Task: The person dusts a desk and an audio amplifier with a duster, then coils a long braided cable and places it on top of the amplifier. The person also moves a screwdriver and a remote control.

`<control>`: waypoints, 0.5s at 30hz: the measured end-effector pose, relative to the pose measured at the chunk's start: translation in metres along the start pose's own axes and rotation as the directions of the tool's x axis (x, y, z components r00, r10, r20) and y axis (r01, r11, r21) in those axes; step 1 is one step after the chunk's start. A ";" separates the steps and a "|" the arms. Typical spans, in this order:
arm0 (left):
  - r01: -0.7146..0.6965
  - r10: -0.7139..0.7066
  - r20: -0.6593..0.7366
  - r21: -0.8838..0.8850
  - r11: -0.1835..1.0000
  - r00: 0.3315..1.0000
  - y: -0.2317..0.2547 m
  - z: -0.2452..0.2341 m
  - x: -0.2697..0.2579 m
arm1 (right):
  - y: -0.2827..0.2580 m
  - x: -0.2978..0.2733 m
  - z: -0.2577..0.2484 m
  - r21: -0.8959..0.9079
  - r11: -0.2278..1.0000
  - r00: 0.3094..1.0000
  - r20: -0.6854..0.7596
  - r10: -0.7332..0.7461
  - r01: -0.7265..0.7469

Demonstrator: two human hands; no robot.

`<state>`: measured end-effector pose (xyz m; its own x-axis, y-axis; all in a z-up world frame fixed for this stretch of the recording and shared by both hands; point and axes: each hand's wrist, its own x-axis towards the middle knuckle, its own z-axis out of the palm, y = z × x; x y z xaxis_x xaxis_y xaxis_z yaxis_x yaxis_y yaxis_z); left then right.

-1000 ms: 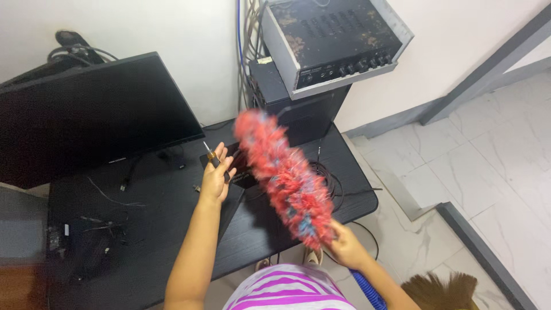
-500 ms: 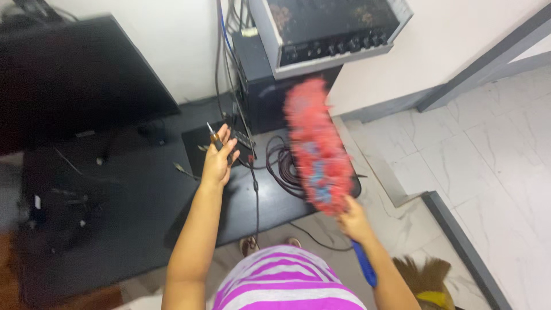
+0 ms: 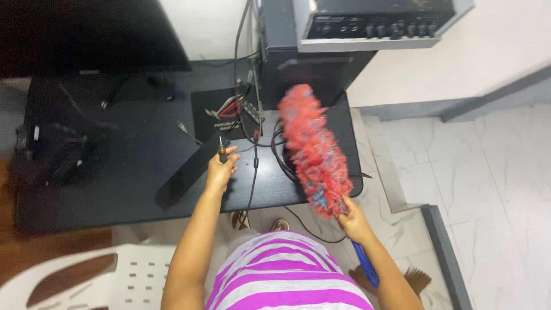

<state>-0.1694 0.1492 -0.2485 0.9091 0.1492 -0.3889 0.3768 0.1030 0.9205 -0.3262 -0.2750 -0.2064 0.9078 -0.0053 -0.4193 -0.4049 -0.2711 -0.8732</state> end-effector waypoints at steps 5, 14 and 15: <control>-0.341 0.351 -0.075 0.117 0.933 0.933 -0.043 -0.018 -0.012 | -0.005 0.008 0.024 0.209 0.969 0.983 0.155 0.099 -0.130; -0.211 0.471 -0.250 0.655 0.726 0.846 -0.055 -0.079 -0.048 | 0.025 0.039 0.043 -0.464 0.886 1.000 0.024 0.013 -0.001; -0.112 0.387 -0.323 0.624 0.773 0.864 -0.054 -0.083 -0.050 | 0.027 0.039 0.047 -0.440 0.887 0.991 0.050 -0.127 0.136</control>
<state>-0.2495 0.2183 -0.2817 0.8736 0.4866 0.0079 0.2998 -0.5509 0.7789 -0.3064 -0.2372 -0.2580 0.9452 0.0777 -0.3171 -0.1878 -0.6652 -0.7226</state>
